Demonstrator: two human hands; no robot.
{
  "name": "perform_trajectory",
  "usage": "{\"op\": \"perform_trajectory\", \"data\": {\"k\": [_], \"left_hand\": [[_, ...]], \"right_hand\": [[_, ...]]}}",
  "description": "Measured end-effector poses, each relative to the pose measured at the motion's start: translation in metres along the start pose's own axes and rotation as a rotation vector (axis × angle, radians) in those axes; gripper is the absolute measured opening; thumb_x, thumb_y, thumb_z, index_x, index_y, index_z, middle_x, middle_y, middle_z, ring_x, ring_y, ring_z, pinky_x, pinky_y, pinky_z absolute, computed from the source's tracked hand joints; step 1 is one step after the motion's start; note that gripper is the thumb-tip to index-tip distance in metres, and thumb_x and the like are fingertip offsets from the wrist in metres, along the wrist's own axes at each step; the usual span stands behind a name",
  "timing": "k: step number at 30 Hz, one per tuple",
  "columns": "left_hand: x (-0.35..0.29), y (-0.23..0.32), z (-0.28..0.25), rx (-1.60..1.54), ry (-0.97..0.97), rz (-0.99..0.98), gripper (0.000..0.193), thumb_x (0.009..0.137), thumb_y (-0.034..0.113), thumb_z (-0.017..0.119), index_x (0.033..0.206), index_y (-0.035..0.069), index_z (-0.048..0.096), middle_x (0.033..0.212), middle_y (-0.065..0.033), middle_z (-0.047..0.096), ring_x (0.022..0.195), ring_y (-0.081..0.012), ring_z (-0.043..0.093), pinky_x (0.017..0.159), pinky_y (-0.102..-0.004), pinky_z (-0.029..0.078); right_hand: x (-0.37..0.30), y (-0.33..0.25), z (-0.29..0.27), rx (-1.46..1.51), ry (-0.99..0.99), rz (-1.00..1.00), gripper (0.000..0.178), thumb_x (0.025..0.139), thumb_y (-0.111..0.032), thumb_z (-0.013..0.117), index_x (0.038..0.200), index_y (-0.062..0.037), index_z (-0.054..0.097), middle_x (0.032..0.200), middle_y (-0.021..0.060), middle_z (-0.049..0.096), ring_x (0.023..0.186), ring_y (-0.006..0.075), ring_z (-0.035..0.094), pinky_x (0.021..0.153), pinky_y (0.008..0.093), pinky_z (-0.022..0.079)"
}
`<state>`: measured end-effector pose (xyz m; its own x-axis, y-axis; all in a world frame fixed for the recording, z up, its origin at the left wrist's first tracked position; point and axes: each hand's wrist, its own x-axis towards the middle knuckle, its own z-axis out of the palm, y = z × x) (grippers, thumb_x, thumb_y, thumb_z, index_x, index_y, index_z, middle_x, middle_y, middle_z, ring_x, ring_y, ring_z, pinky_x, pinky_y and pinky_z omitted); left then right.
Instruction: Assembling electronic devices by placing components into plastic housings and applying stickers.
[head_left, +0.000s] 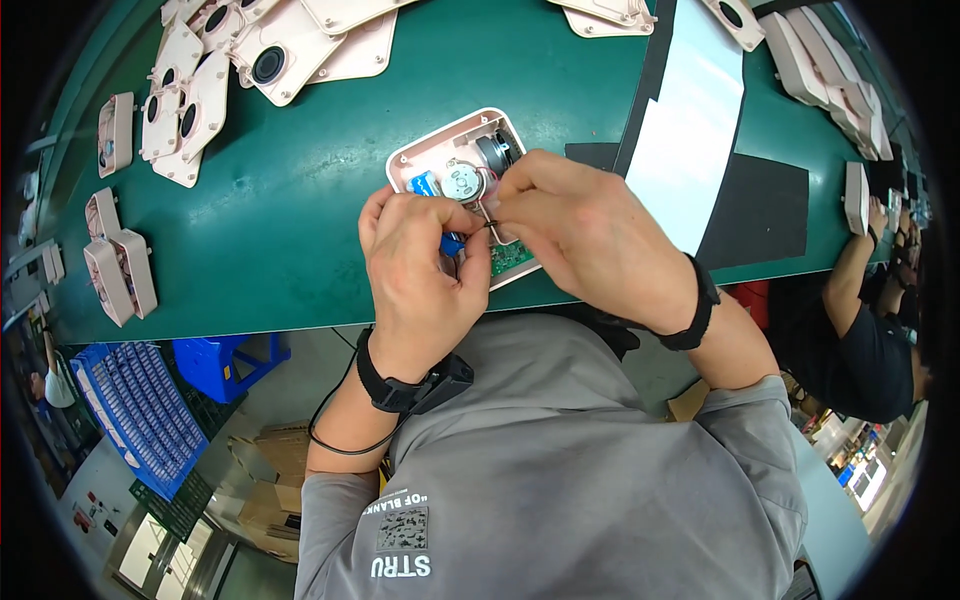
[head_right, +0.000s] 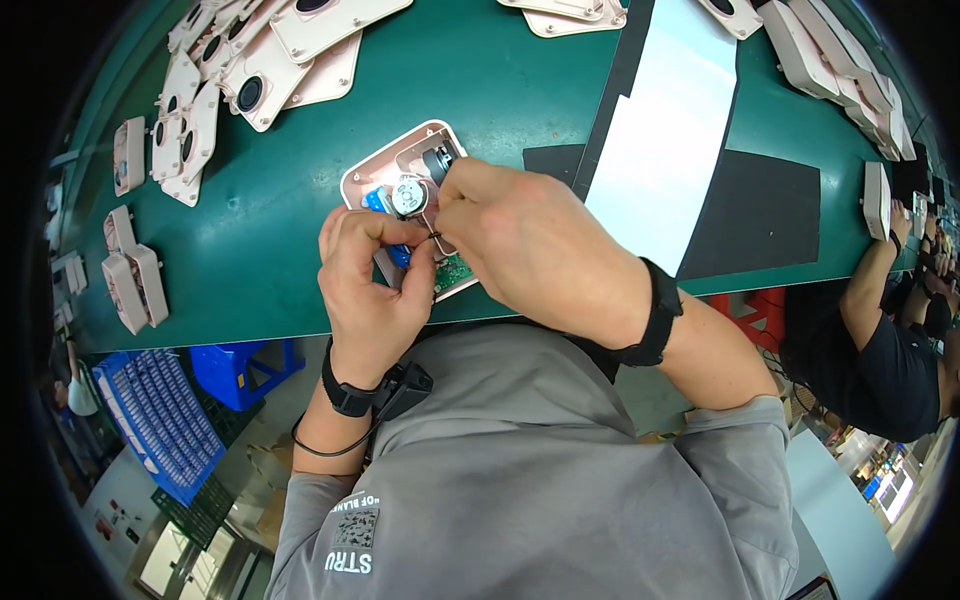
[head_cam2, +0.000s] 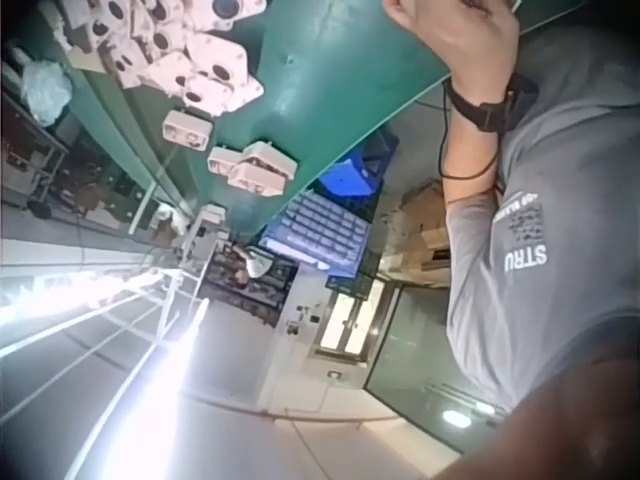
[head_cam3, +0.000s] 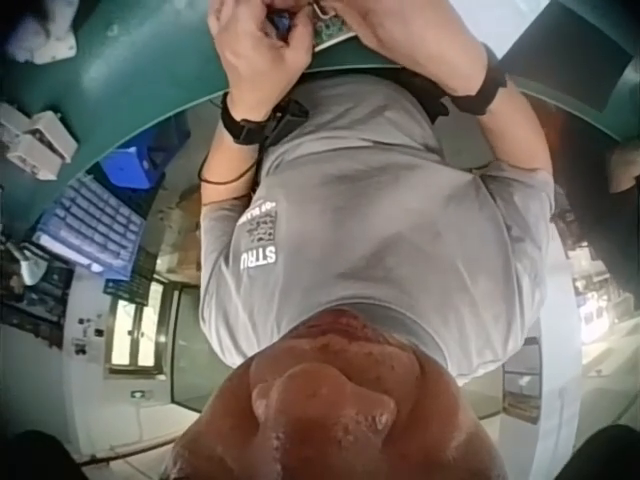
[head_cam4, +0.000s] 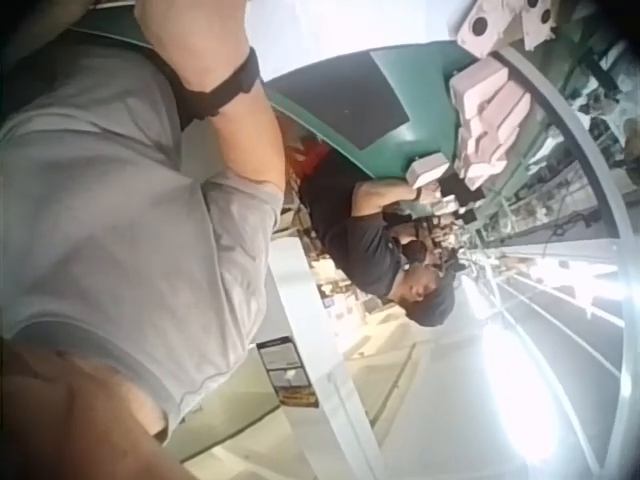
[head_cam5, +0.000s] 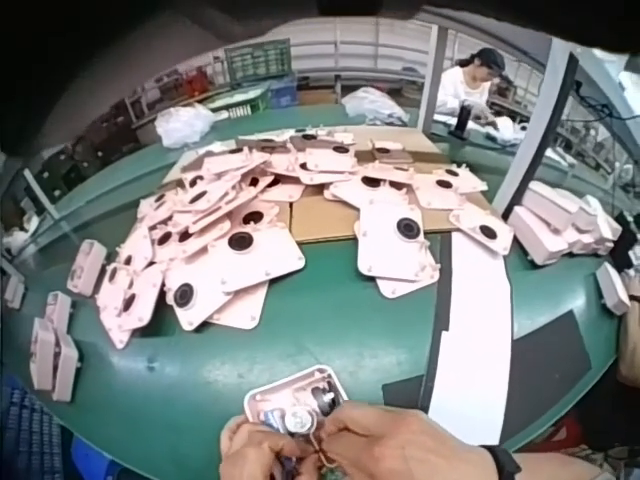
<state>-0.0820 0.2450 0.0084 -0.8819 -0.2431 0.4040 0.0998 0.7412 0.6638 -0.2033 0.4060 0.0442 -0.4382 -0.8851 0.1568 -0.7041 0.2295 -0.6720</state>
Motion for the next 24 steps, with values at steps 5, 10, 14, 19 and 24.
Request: {"op": "perform_trajectory", "data": {"k": [5,10,14,19,24], "left_hand": [[0.001,0.003,0.002,0.016,0.009,0.001,0.031,0.077,-0.005,0.079,0.097,0.010,0.061,0.086,-0.0022,0.066,0.085,-0.0267,0.064,0.103,-0.0471,0.044],[-0.001,0.000,-0.011,-0.051,-0.072,-0.081,0.030,0.079,-0.004,0.077,0.102,0.008,0.062,0.095,-0.0057,0.071,0.092,-0.0288,0.067,0.105,-0.0462,0.045],[-0.005,0.003,-0.030,-0.379,0.003,-0.233,0.031,0.080,-0.003,0.075,0.108,0.005,0.064,0.110,-0.0124,0.074,0.104,-0.0312,0.068,0.109,-0.0478,0.044],[0.006,-0.030,-0.043,-0.132,-0.054,-0.033,0.057,0.080,-0.001,0.076,0.134,0.001,0.057,0.139,-0.0230,0.064,0.131,-0.0384,0.060,0.118,-0.0495,0.040],[0.029,-0.026,-0.052,-0.059,-0.342,0.147,0.098,0.076,0.009,0.084,0.159,0.001,0.032,0.162,-0.0279,0.041,0.152,-0.0480,0.038,0.123,-0.0503,0.036]], "right_hand": [[0.001,0.001,0.005,-0.069,-0.015,0.043,0.014,0.086,0.001,0.075,0.100,0.0020,0.074,0.098,0.0121,0.068,0.085,0.0315,0.070,0.072,0.0404,0.057],[-0.009,-0.003,0.000,0.093,0.254,0.000,0.016,0.089,0.001,0.073,0.105,0.0023,0.075,0.100,0.0137,0.069,0.081,0.0303,0.069,0.070,0.0392,0.056],[-0.025,-0.020,-0.006,0.044,0.213,0.457,0.014,0.092,0.002,0.070,0.105,0.0025,0.074,0.099,0.0154,0.071,0.079,0.0314,0.069,0.070,0.0379,0.055],[-0.017,0.002,-0.003,0.120,0.178,0.360,0.013,0.094,0.001,0.068,0.105,0.0033,0.074,0.096,0.0168,0.072,0.077,0.0326,0.069,0.069,0.0372,0.055],[0.003,0.006,-0.007,-0.073,0.227,0.183,0.013,0.096,0.000,0.065,0.106,0.0039,0.073,0.092,0.0168,0.071,0.078,0.0314,0.069,0.070,0.0351,0.054]]}}
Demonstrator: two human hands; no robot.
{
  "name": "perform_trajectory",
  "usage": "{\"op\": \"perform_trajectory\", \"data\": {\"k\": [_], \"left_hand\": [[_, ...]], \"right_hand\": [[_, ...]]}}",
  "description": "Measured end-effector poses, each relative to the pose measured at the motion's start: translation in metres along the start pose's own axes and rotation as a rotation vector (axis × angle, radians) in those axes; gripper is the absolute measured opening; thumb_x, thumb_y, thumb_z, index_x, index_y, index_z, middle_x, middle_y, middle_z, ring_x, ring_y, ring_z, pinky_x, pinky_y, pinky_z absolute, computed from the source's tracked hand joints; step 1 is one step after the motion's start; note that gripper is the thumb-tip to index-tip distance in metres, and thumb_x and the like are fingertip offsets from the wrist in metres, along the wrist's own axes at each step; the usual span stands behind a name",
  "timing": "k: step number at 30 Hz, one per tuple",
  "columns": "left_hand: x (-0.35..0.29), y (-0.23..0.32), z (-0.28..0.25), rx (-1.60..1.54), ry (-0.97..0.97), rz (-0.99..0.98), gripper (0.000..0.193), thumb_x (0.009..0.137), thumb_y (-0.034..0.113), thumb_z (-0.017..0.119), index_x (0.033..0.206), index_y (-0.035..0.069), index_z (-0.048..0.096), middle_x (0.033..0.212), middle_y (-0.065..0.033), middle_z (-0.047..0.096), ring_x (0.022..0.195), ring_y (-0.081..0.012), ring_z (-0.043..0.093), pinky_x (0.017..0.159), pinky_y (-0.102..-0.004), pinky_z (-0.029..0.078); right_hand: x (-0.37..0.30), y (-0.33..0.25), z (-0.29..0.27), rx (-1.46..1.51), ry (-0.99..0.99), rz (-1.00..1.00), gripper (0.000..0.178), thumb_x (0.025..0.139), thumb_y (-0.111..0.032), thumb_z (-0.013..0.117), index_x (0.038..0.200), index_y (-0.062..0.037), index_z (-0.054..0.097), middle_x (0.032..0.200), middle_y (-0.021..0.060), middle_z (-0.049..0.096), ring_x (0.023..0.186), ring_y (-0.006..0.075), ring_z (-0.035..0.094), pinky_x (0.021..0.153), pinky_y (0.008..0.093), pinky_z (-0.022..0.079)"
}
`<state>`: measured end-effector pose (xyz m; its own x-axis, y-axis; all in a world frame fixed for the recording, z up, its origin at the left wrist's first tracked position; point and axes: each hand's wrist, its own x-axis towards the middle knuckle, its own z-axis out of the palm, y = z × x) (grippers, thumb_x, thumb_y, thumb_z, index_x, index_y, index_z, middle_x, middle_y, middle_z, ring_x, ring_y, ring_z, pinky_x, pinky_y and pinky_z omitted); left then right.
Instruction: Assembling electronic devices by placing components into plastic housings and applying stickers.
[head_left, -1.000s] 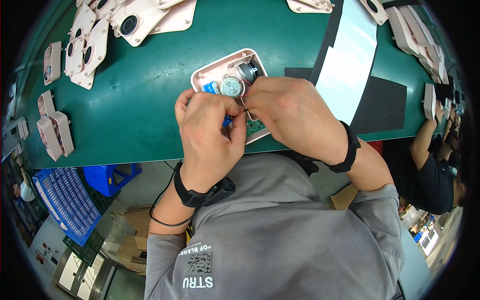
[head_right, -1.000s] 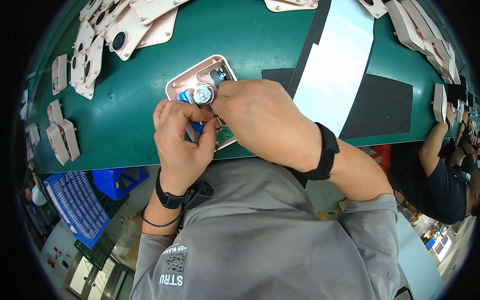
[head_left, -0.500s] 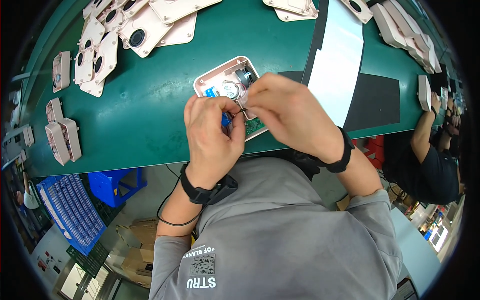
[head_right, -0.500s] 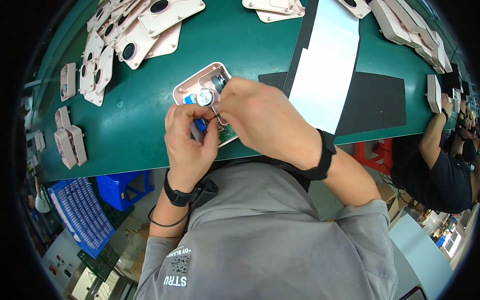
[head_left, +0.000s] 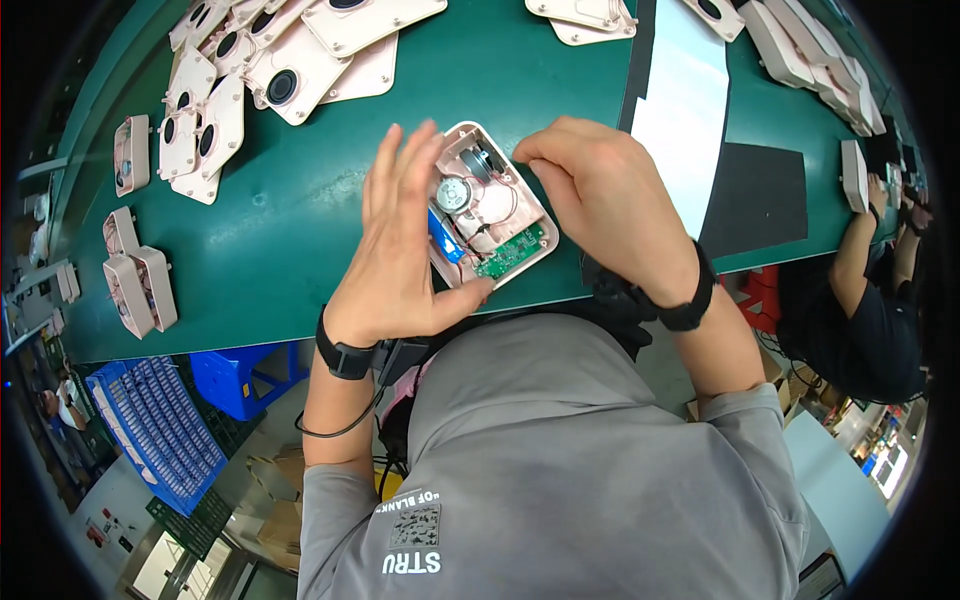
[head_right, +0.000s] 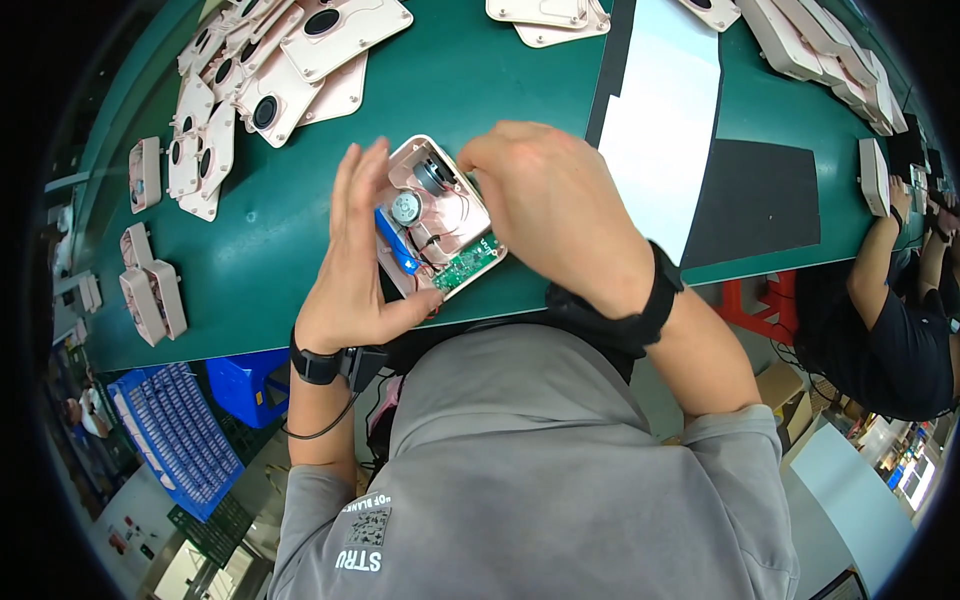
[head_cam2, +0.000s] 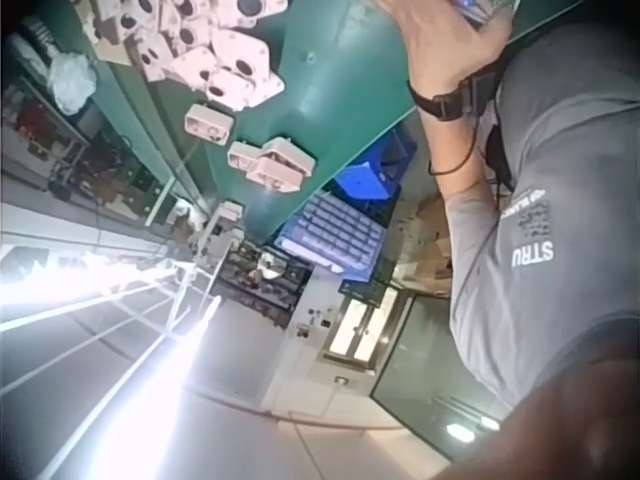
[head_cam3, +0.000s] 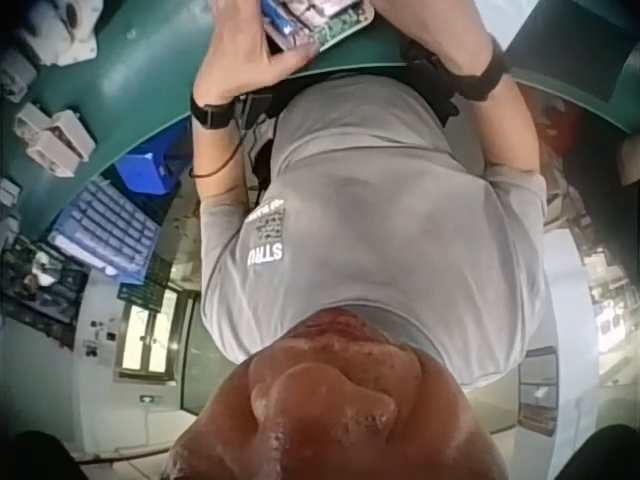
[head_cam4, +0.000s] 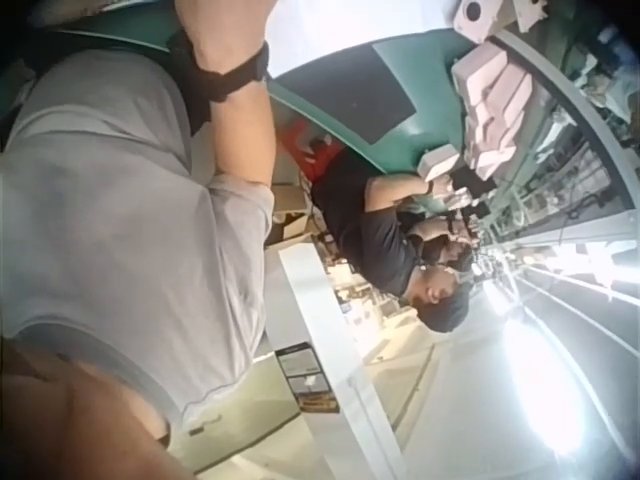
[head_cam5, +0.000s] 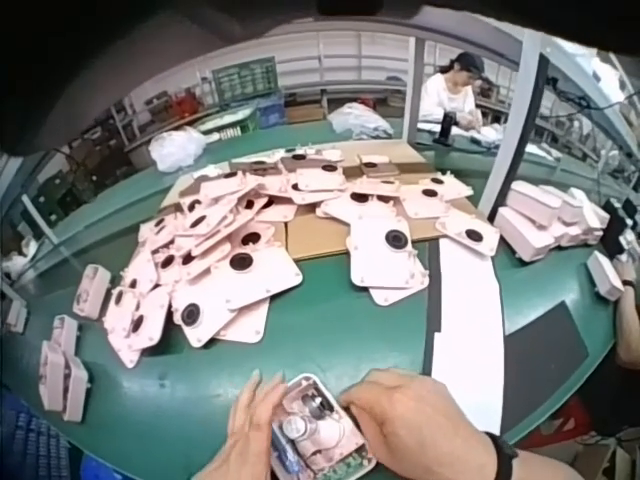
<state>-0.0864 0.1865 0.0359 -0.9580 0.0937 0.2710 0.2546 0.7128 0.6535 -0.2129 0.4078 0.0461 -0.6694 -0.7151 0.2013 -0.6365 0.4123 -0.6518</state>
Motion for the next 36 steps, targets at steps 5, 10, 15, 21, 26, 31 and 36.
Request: {"op": "perform_trajectory", "data": {"k": [5,10,15,21,26,31,36], "left_hand": [[-0.002,-0.007,-0.005,-0.167,-0.211,-0.100,0.127,0.067,0.027,0.098,0.165,0.001,0.021,0.165,-0.0285,0.034,0.153,-0.0528,0.032,0.123,-0.0536,0.034],[-0.005,0.010,0.018,0.062,-0.044,-0.215,0.141,0.056,0.043,0.104,0.163,0.000,0.023,0.163,-0.0279,0.035,0.145,-0.0525,0.040,0.119,-0.0548,0.039],[-0.014,0.021,0.053,0.174,0.190,-0.296,0.143,0.054,0.045,0.105,0.163,0.002,0.023,0.162,-0.0274,0.036,0.139,-0.0502,0.046,0.115,-0.0536,0.041],[0.002,0.011,0.051,0.215,0.269,-0.104,0.130,0.064,0.029,0.100,0.163,0.002,0.021,0.163,-0.0278,0.036,0.146,-0.0498,0.043,0.119,-0.0539,0.036],[0.003,-0.008,0.040,-0.185,0.061,-0.068,0.123,0.067,0.009,0.093,0.164,0.002,0.019,0.164,-0.0275,0.035,0.151,-0.0492,0.038,0.121,-0.0571,0.033],[-0.001,0.008,0.050,-0.098,0.087,-0.148,0.128,0.068,-0.003,0.091,0.167,0.004,0.011,0.163,-0.0301,0.036,0.148,-0.0449,0.044,0.119,-0.0501,0.043],[-0.007,0.015,0.063,-0.113,0.227,-0.133,0.122,0.068,0.005,0.091,0.165,0.001,0.017,0.164,-0.0241,0.036,0.153,-0.0502,0.034,0.123,-0.0595,0.029]], "right_hand": [[-0.009,-0.017,0.000,0.134,-0.009,0.136,0.013,0.099,-0.001,0.064,0.108,0.0023,0.073,0.099,0.0156,0.073,0.084,0.0287,0.071,0.075,0.0334,0.055],[-0.011,-0.010,0.018,0.517,0.147,0.361,0.015,0.101,-0.003,0.063,0.112,-0.0001,0.074,0.114,0.0152,0.073,0.096,0.0256,0.072,0.083,0.0293,0.055],[0.006,-0.001,0.021,0.675,0.114,0.242,0.016,0.097,-0.005,0.070,0.112,0.0007,0.072,0.125,0.0164,0.070,0.110,0.0300,0.070,0.094,0.0327,0.054],[-0.008,-0.027,0.000,0.026,0.024,-0.148,0.029,0.079,-0.009,0.084,0.102,0.0023,0.071,0.139,0.0173,0.062,0.131,0.0398,0.057,0.107,0.0485,0.049],[-0.011,-0.036,0.014,-0.173,-0.043,-0.180,0.028,0.073,-0.010,0.086,0.095,0.0017,0.072,0.145,0.0165,0.057,0.140,0.0406,0.048,0.112,0.0533,0.044],[-0.012,-0.036,0.024,-0.316,-0.075,-0.189,0.023,0.074,-0.008,0.085,0.092,0.0013,0.073,0.145,0.0151,0.057,0.142,0.0397,0.046,0.115,0.0533,0.042],[-0.011,-0.035,0.023,-0.306,-0.079,-0.191,0.019,0.077,-0.006,0.082,0.092,0.0016,0.073,0.144,0.0152,0.058,0.141,0.0404,0.048,0.115,0.0543,0.042]]}}
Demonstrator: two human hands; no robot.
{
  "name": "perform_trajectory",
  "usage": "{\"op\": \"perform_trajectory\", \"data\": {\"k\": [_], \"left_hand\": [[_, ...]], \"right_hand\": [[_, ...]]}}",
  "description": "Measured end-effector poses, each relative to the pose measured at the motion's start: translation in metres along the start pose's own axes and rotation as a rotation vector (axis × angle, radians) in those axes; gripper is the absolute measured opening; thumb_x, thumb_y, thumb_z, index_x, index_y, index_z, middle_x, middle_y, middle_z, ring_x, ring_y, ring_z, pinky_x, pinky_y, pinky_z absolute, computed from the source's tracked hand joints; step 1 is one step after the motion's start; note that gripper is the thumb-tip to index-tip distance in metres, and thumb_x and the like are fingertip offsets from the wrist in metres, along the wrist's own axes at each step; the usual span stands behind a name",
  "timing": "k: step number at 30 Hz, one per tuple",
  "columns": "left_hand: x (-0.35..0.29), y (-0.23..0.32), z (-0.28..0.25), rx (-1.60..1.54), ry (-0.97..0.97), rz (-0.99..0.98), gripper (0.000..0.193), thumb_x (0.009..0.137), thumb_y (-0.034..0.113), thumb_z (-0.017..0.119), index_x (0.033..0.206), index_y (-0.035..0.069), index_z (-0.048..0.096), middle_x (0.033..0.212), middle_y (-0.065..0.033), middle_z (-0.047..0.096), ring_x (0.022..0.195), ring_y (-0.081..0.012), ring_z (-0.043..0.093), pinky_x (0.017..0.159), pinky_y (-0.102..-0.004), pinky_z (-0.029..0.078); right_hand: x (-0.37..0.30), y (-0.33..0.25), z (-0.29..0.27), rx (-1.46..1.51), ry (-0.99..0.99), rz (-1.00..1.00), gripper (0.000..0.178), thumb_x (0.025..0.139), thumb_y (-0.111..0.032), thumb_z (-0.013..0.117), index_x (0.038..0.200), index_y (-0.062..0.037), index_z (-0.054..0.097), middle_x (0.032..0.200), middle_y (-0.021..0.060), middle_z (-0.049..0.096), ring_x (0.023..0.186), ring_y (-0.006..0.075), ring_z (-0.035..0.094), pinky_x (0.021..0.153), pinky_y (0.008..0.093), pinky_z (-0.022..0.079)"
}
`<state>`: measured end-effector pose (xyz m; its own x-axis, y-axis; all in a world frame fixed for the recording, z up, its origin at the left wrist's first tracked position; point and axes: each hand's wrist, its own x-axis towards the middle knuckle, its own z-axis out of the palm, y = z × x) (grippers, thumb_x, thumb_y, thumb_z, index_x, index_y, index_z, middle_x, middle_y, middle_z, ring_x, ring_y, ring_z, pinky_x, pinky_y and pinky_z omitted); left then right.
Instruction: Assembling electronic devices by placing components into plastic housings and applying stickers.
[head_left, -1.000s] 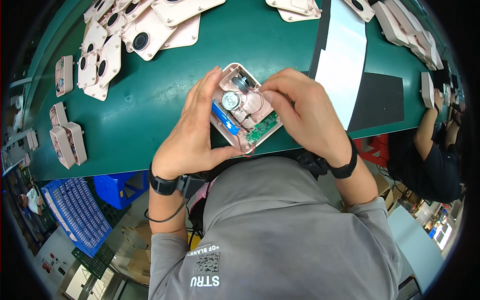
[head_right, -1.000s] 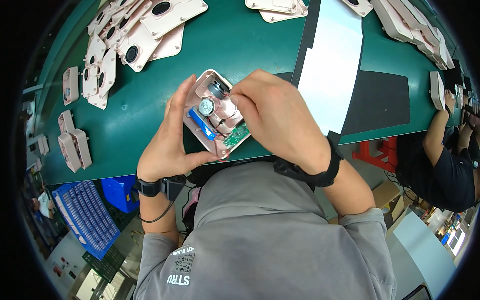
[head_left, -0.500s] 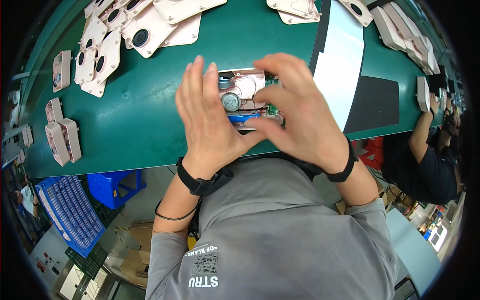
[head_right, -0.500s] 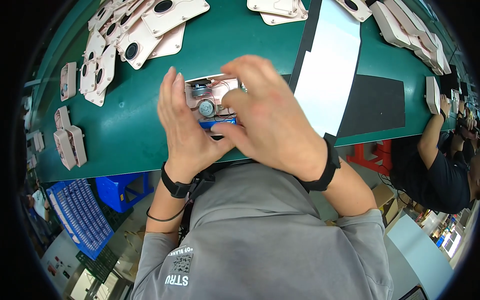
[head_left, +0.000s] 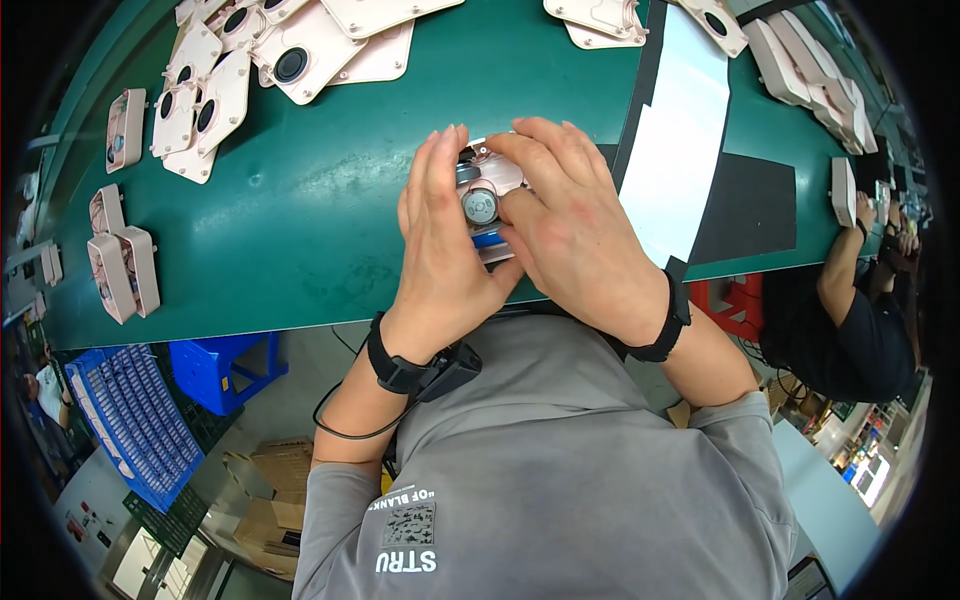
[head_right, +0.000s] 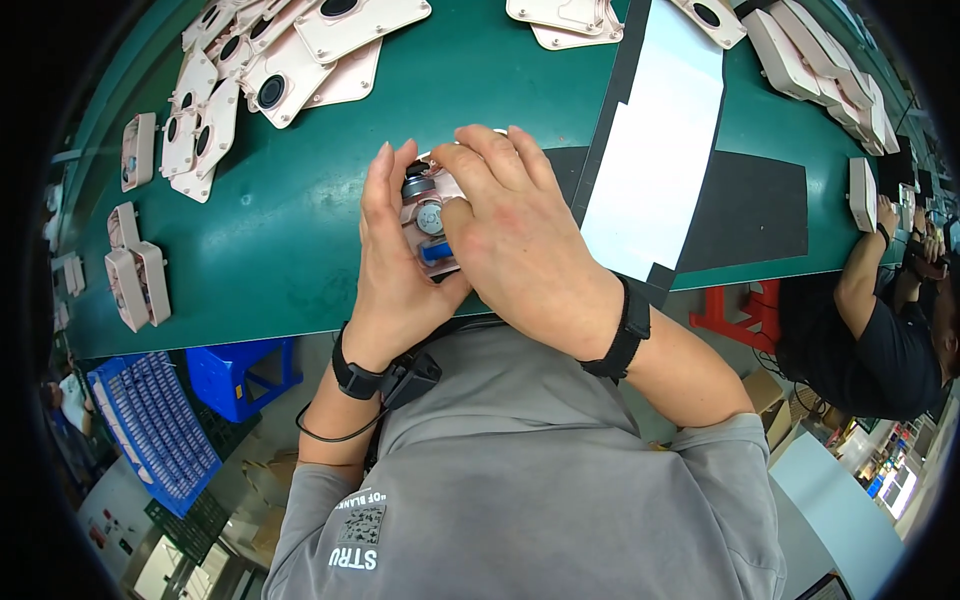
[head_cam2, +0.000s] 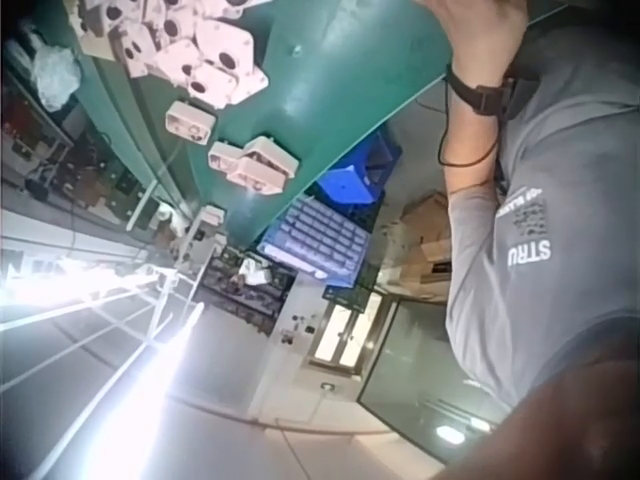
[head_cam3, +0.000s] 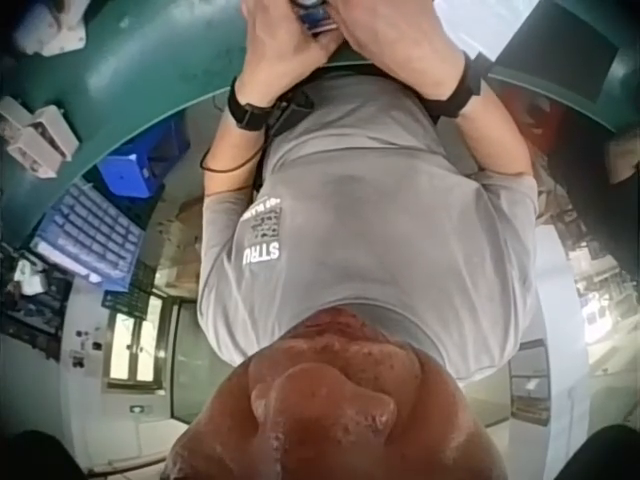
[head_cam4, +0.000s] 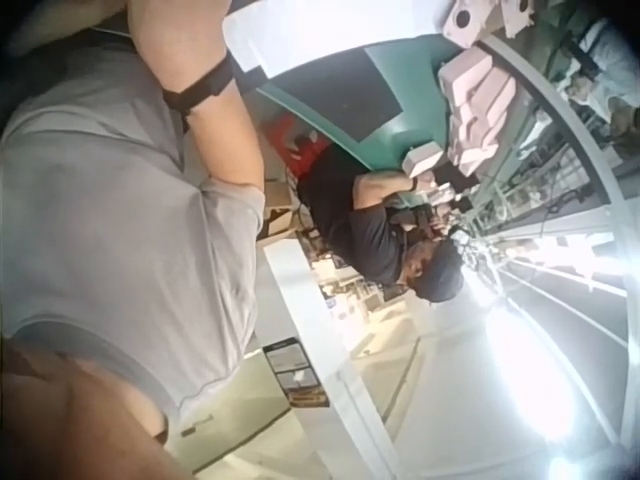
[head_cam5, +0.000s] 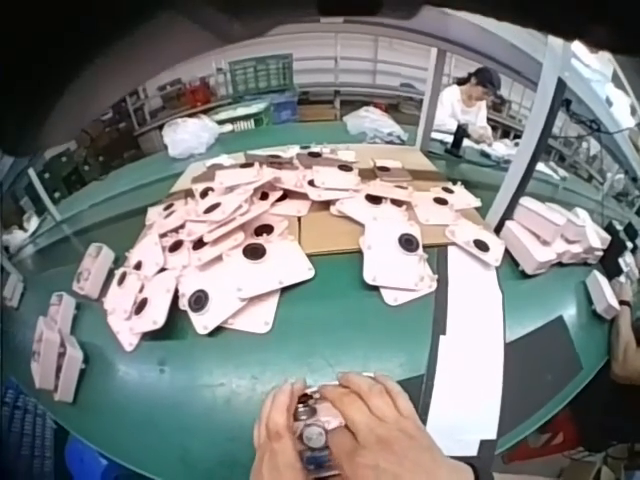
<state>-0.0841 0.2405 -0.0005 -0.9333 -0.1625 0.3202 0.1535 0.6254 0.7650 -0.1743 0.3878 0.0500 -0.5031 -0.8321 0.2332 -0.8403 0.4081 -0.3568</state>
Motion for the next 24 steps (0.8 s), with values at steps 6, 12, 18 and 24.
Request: {"op": "perform_trajectory", "data": {"k": [6,12,18,24], "left_hand": [[0.000,-0.001,-0.018,-0.088,-0.128,-0.038,0.107,0.079,0.003,0.083,0.165,0.003,0.019,0.166,-0.0292,0.035,0.158,-0.0451,0.030,0.123,-0.0519,0.038],[0.000,-0.012,-0.007,-0.054,0.008,0.051,0.068,0.083,0.001,0.080,0.144,0.003,0.051,0.160,-0.0260,0.047,0.156,-0.0468,0.034,0.120,-0.0532,0.041],[-0.002,-0.016,0.000,-0.086,0.138,0.010,0.024,0.084,-0.004,0.077,0.107,0.004,0.072,0.145,-0.0215,0.063,0.144,-0.0490,0.052,0.112,-0.0534,0.049],[-0.003,-0.019,-0.003,-0.038,0.147,0.070,0.022,0.084,-0.006,0.076,0.103,0.003,0.072,0.140,-0.0208,0.066,0.141,-0.0489,0.055,0.110,-0.0517,0.051]], "right_hand": [[-0.006,0.018,-0.010,0.297,-0.008,0.005,0.015,0.082,-0.003,0.079,0.091,0.0007,0.069,0.145,0.0164,0.059,0.141,0.0421,0.048,0.114,0.0539,0.043],[-0.008,0.024,-0.012,0.399,-0.002,0.014,0.013,0.084,-0.002,0.078,0.091,-0.0010,0.067,0.148,0.0167,0.058,0.142,0.0437,0.047,0.113,0.0518,0.044],[-0.011,0.028,-0.012,0.500,0.009,0.027,0.012,0.084,-0.003,0.078,0.092,-0.0024,0.069,0.148,0.0170,0.058,0.144,0.0439,0.045,0.113,0.0515,0.044],[-0.006,0.009,-0.011,0.297,0.026,0.027,0.012,0.083,-0.004,0.079,0.091,-0.0014,0.070,0.147,0.0166,0.058,0.144,0.0428,0.046,0.114,0.0532,0.043]]}}
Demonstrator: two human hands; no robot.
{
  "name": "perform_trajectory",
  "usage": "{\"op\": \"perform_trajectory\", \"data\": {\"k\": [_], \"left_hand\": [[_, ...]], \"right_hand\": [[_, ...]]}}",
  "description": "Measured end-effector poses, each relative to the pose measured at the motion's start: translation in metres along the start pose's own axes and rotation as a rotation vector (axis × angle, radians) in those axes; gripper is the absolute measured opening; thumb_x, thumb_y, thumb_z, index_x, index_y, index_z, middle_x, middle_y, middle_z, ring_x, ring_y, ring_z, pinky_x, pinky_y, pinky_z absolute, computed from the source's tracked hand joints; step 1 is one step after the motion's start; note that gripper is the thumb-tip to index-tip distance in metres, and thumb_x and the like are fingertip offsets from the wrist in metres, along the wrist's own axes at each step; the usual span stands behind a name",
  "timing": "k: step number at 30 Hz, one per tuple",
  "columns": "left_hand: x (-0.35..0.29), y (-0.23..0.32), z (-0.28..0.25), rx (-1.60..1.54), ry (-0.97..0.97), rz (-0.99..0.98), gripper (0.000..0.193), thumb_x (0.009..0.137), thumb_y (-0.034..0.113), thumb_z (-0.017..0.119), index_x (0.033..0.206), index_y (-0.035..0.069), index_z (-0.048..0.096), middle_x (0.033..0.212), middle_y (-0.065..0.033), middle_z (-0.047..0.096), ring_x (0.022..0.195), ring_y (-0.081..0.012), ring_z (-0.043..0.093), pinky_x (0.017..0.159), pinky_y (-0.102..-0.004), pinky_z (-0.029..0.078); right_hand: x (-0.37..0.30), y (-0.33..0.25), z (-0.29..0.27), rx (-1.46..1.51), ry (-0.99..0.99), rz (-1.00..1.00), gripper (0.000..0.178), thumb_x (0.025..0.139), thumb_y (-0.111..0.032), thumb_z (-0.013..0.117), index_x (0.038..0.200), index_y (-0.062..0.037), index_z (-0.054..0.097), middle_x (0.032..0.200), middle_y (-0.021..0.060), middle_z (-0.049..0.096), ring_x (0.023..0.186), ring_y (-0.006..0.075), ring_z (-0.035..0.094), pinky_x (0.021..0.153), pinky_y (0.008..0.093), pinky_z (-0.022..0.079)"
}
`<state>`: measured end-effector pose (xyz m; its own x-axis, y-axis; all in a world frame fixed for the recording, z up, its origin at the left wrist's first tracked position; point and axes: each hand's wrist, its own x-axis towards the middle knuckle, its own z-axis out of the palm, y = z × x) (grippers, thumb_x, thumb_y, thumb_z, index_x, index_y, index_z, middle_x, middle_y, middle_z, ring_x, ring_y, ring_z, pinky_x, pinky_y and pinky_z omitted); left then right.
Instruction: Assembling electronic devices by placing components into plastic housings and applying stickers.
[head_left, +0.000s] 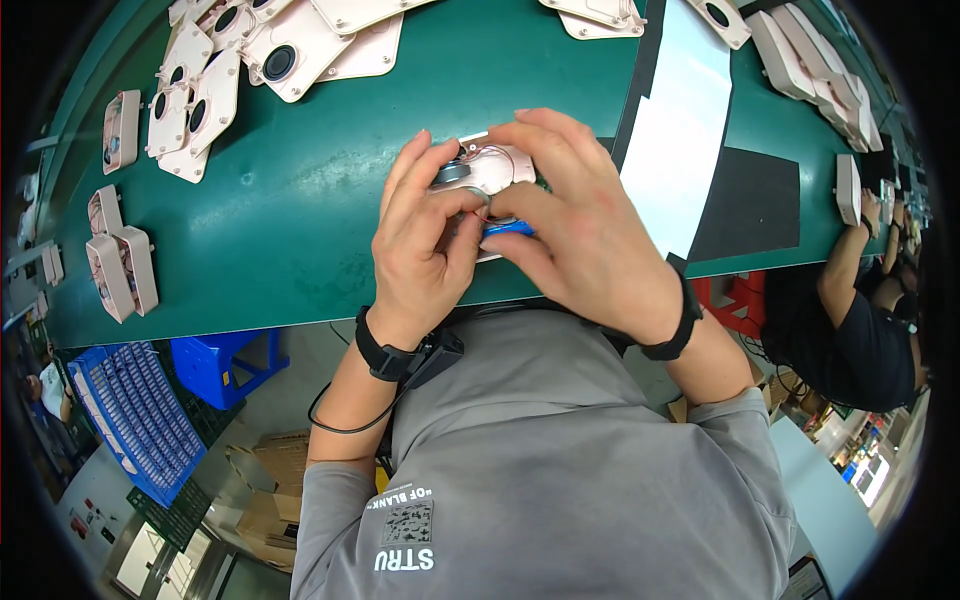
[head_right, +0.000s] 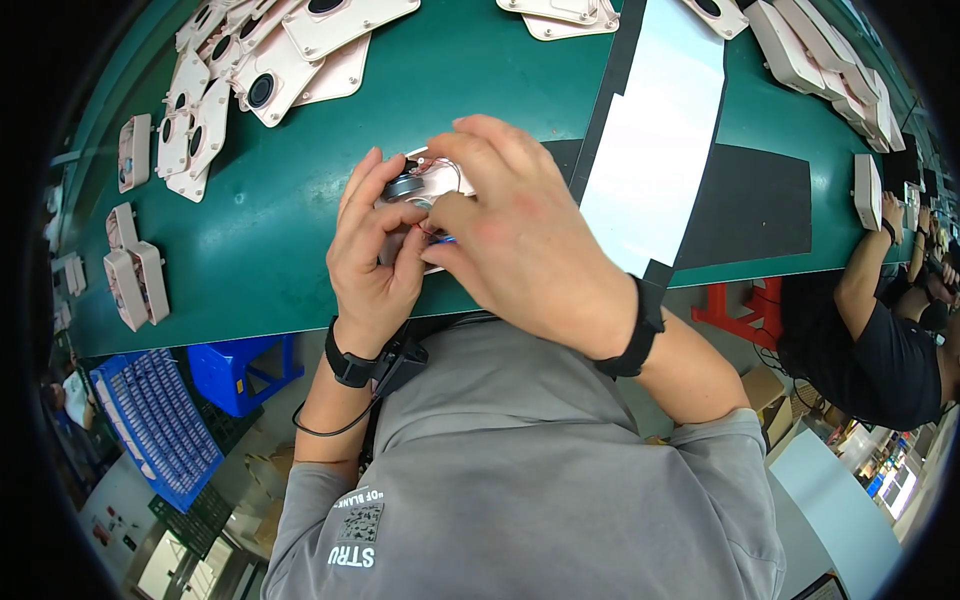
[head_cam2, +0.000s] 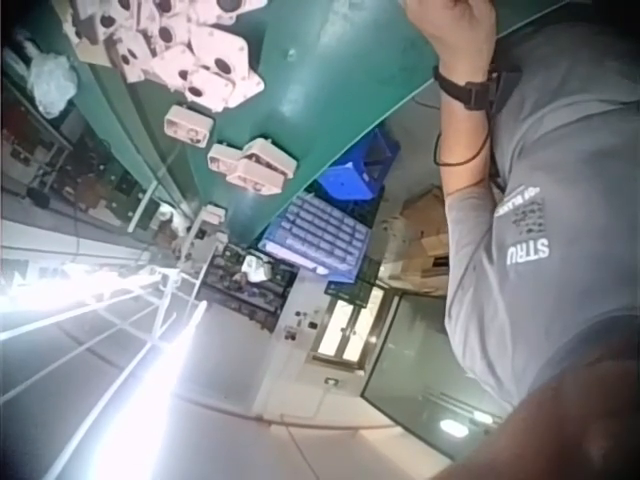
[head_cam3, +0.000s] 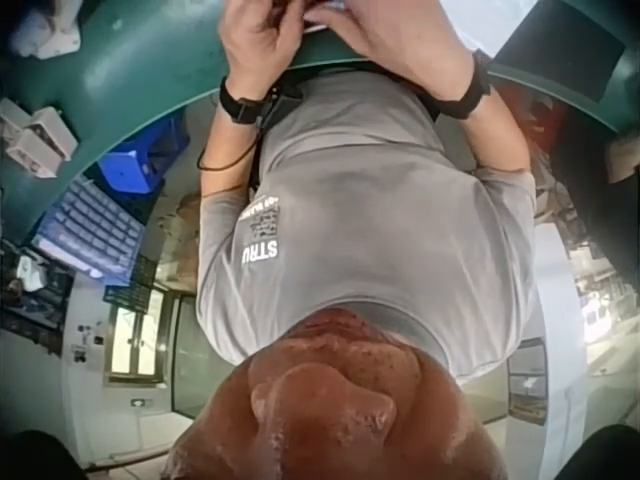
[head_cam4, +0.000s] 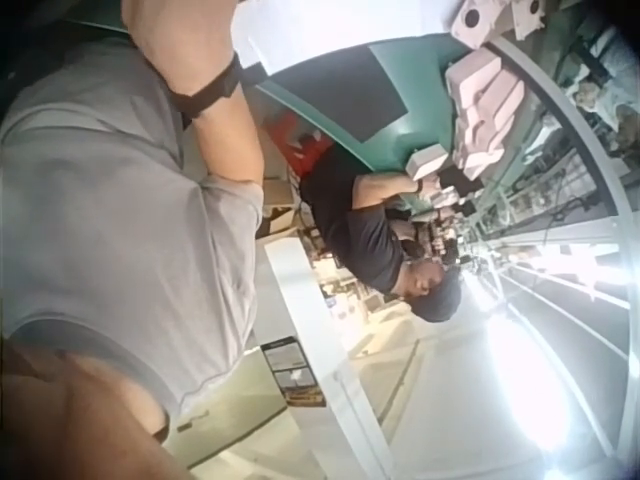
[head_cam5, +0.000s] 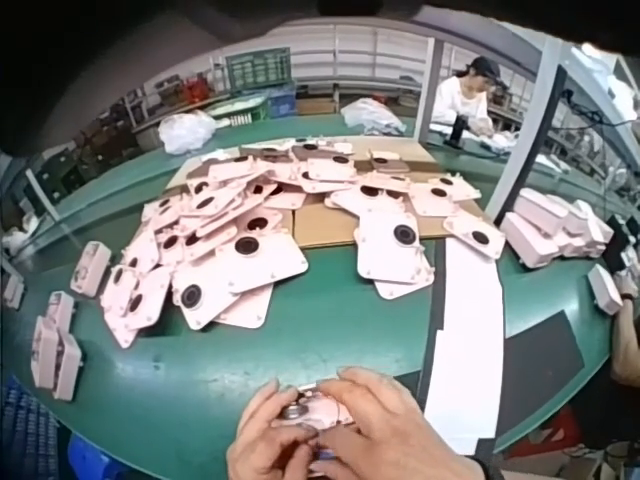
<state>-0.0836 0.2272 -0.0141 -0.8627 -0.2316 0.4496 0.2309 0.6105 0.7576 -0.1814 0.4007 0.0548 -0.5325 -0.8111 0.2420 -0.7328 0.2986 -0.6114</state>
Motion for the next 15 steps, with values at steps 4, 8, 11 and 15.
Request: {"op": "perform_trajectory", "data": {"k": [4,8,11,15], "left_hand": [[0.002,0.001,-0.003,0.019,-0.021,0.031,0.027,0.085,-0.006,0.073,0.110,0.003,0.069,0.142,-0.0213,0.065,0.142,-0.0492,0.053,0.112,-0.0527,0.048],[0.004,0.002,-0.011,-0.042,-0.087,0.012,0.034,0.088,-0.004,0.069,0.122,0.002,0.065,0.145,-0.0218,0.062,0.145,-0.0490,0.049,0.117,-0.0540,0.043],[0.004,-0.001,-0.014,-0.128,-0.133,-0.027,0.038,0.091,-0.001,0.068,0.129,0.001,0.062,0.148,-0.0225,0.059,0.147,-0.0490,0.046,0.120,-0.0549,0.039],[0.004,-0.002,-0.008,-0.059,-0.113,-0.025,0.045,0.093,0.005,0.069,0.137,0.001,0.058,0.152,-0.0221,0.055,0.148,-0.0482,0.044,0.122,-0.0547,0.036]], "right_hand": [[-0.003,-0.009,0.010,-0.113,0.046,-0.056,0.014,0.081,-0.005,0.080,0.091,-0.0006,0.072,0.146,0.0162,0.057,0.143,0.0418,0.047,0.114,0.0552,0.042],[-0.008,-0.008,0.009,-0.109,0.009,-0.083,0.015,0.080,-0.006,0.081,0.092,0.0000,0.073,0.147,0.0160,0.057,0.143,0.0411,0.047,0.115,0.0569,0.041],[-0.007,-0.006,0.005,-0.057,-0.022,-0.083,0.015,0.080,-0.006,0.081,0.091,0.0001,0.073,0.147,0.0162,0.056,0.143,0.0409,0.047,0.116,0.0576,0.041],[-0.005,-0.007,0.001,-0.029,-0.051,-0.078,0.015,0.080,-0.007,0.081,0.090,0.0005,0.074,0.148,0.0166,0.055,0.143,0.0408,0.047,0.117,0.0572,0.040]]}}
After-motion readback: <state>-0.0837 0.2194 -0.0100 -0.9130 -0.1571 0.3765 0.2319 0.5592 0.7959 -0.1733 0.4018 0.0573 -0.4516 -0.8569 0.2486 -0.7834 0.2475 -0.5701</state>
